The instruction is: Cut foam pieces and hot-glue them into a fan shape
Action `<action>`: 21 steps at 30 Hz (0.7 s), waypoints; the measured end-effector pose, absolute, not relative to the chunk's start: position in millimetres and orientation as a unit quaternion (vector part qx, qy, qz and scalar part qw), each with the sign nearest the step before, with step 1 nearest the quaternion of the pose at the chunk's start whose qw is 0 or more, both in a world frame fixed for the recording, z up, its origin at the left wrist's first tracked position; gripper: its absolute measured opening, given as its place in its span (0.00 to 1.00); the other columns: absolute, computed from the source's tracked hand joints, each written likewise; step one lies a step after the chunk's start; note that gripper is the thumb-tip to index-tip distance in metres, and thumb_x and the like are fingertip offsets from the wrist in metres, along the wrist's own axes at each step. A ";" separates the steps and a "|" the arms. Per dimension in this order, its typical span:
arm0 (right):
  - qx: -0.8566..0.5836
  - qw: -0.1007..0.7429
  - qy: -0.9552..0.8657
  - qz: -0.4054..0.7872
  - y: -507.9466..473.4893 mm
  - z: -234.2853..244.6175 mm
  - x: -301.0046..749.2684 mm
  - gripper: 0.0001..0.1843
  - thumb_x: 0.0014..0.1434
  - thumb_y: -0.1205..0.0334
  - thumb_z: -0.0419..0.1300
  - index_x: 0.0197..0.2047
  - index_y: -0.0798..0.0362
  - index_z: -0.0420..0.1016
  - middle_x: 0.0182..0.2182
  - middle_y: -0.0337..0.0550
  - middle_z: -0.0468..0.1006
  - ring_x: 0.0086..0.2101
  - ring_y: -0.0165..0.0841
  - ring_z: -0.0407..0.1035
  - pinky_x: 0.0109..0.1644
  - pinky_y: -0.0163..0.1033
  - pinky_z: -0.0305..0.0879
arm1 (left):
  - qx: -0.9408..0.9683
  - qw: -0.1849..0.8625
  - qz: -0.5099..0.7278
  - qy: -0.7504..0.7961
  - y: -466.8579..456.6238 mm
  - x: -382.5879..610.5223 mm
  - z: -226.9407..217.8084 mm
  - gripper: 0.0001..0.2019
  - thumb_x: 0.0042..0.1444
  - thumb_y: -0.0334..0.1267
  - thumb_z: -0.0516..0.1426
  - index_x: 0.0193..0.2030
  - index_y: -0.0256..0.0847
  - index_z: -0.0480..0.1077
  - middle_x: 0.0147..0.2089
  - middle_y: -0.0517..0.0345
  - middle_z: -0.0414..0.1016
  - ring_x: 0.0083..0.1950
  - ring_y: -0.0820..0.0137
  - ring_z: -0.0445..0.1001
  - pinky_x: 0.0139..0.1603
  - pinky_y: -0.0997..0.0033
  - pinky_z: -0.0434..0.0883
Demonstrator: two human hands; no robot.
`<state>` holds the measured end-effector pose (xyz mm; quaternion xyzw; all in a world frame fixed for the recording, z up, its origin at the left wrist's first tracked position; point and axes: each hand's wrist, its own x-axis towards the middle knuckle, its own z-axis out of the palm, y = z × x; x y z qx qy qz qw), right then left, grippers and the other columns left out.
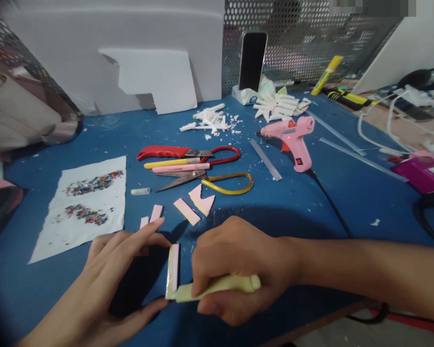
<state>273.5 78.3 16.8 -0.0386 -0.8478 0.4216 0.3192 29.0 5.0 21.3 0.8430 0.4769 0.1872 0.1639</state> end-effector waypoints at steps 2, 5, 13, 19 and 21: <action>-0.076 0.372 -0.811 0.446 79.2 16.2 277.1 0.12 0.66 0.58 0.52 0.37 0.57 0.71 0.24 0.41 0.73 0.25 0.28 0.67 0.30 0.35 0.62 | 0.840 0.162 0.185 0.483 5.2 29.2 22.9 0.37 0.60 0.39 0.57 0.70 0.45 0.41 0.53 0.55 0.70 0.50 0.63 0.65 0.52 0.63 0.59; -0.162 0.445 -0.738 0.482 82.3 14.9 281.7 0.14 0.69 0.57 0.50 0.39 0.56 0.72 0.26 0.40 0.71 0.24 0.27 0.67 0.28 0.36 0.62 | 0.829 0.148 0.187 0.507 8.6 29.1 27.9 0.37 0.58 0.40 0.58 0.70 0.47 0.42 0.52 0.56 0.70 0.48 0.63 0.66 0.52 0.62 0.58; -0.191 0.528 -0.696 0.447 94.8 13.0 279.0 0.16 0.70 0.59 0.49 0.38 0.56 0.75 0.29 0.40 0.70 0.24 0.26 0.67 0.30 0.38 0.62 | 0.828 0.069 0.157 0.534 32.8 32.2 35.1 0.42 0.56 0.43 0.59 0.71 0.48 0.38 0.53 0.57 0.70 0.48 0.61 0.65 0.50 0.59 0.55; -0.259 0.516 -0.672 0.464 95.4 16.9 279.2 0.18 0.69 0.55 0.50 0.34 0.55 0.73 0.22 0.37 0.69 0.24 0.28 0.66 0.31 0.39 0.62 | 0.836 0.038 0.117 0.535 43.3 39.3 35.3 0.43 0.57 0.48 0.57 0.71 0.46 0.35 0.46 0.56 0.70 0.48 0.60 0.65 0.51 0.57 0.56; -0.270 0.515 -0.668 0.464 95.5 18.3 278.9 0.18 0.69 0.55 0.50 0.33 0.55 0.73 0.21 0.37 0.69 0.24 0.28 0.66 0.31 0.38 0.62 | 0.838 0.036 0.109 0.534 45.2 42.0 38.5 0.42 0.58 0.47 0.56 0.72 0.45 0.34 0.45 0.55 0.69 0.48 0.59 0.65 0.51 0.56 0.57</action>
